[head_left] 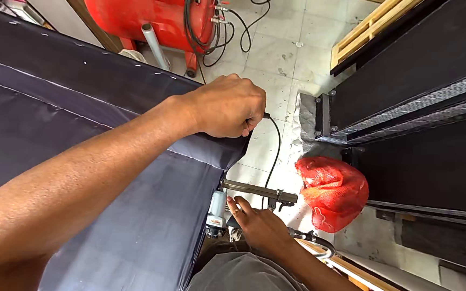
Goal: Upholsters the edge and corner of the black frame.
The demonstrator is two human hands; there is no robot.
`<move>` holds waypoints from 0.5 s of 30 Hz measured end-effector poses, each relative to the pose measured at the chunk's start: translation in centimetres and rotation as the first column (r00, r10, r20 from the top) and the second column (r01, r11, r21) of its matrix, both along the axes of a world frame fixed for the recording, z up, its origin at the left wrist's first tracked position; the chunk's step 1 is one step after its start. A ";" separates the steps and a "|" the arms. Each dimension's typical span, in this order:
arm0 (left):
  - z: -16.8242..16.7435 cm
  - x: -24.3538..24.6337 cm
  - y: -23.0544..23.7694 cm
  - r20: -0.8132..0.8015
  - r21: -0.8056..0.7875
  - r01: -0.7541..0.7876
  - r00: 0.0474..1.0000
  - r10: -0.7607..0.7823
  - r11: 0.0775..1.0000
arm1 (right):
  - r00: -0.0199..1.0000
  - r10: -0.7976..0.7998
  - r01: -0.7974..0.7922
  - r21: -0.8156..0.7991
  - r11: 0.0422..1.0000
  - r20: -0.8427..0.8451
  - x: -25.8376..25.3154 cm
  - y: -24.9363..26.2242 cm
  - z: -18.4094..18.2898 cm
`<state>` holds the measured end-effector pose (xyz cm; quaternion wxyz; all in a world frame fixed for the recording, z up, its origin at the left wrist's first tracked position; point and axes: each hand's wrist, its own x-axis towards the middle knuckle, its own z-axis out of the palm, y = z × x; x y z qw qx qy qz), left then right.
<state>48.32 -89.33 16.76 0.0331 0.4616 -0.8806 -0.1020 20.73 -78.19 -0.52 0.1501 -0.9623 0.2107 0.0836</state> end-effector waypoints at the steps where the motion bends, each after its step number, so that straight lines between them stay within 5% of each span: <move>1: 0.0 0.0 0.0 -0.004 -0.003 0.000 1.000 0.000 1.000 | 1.000 0.002 -0.001 -0.026 1.000 0.031 0.0 0.0 0.5; 15: -0.3 -0.2 0.3 -0.023 -0.010 -0.018 1.000 0.017 1.000 | 0.973 0.000 0.056 -0.240 0.969 0.229 -0.5 0.3 7.8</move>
